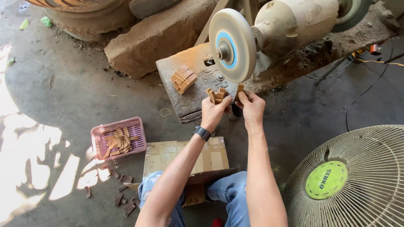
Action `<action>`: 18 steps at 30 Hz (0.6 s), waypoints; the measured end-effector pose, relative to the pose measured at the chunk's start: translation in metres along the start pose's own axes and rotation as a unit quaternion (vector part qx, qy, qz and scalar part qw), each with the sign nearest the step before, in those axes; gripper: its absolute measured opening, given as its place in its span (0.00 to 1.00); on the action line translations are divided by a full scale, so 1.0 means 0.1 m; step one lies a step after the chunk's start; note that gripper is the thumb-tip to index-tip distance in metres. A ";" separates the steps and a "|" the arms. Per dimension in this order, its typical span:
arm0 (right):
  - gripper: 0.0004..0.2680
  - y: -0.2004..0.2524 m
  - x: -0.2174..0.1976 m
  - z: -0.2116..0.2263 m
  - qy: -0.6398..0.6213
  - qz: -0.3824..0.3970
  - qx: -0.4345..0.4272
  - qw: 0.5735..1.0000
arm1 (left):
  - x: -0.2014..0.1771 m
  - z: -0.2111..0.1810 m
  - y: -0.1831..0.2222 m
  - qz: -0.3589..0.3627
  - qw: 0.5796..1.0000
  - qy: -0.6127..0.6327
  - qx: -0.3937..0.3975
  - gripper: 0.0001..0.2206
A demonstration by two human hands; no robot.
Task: Grinding and smoothing small wooden blocks using a bench grinder wheel.
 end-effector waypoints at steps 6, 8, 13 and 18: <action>0.08 0.13 0.08 0.09 -0.016 0.040 -0.047 0.998 | -0.02 0.04 -0.02 0.052 0.996 -0.009 0.066 0.08; 0.08 0.11 0.10 0.06 -0.031 0.038 -0.047 0.998 | 0.01 0.01 -0.01 0.045 0.996 -0.006 0.082 0.08; 0.07 0.04 0.10 -0.03 -0.064 0.049 -0.044 0.996 | 0.10 0.06 -0.04 0.014 0.993 -0.021 0.117 0.08; 0.09 0.01 0.12 -0.02 -0.047 0.048 -0.043 0.997 | 0.18 -0.10 0.03 -0.031 0.974 -0.078 0.210 0.06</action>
Point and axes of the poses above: each hand's wrist, its own y-axis away from the middle knuckle, its own x-axis out of the palm, z = x × y, the point moved 1 cm from there along -y, towards the middle knuckle, and after that the axes turned 9 degrees about -z, right-handed, at the moved point
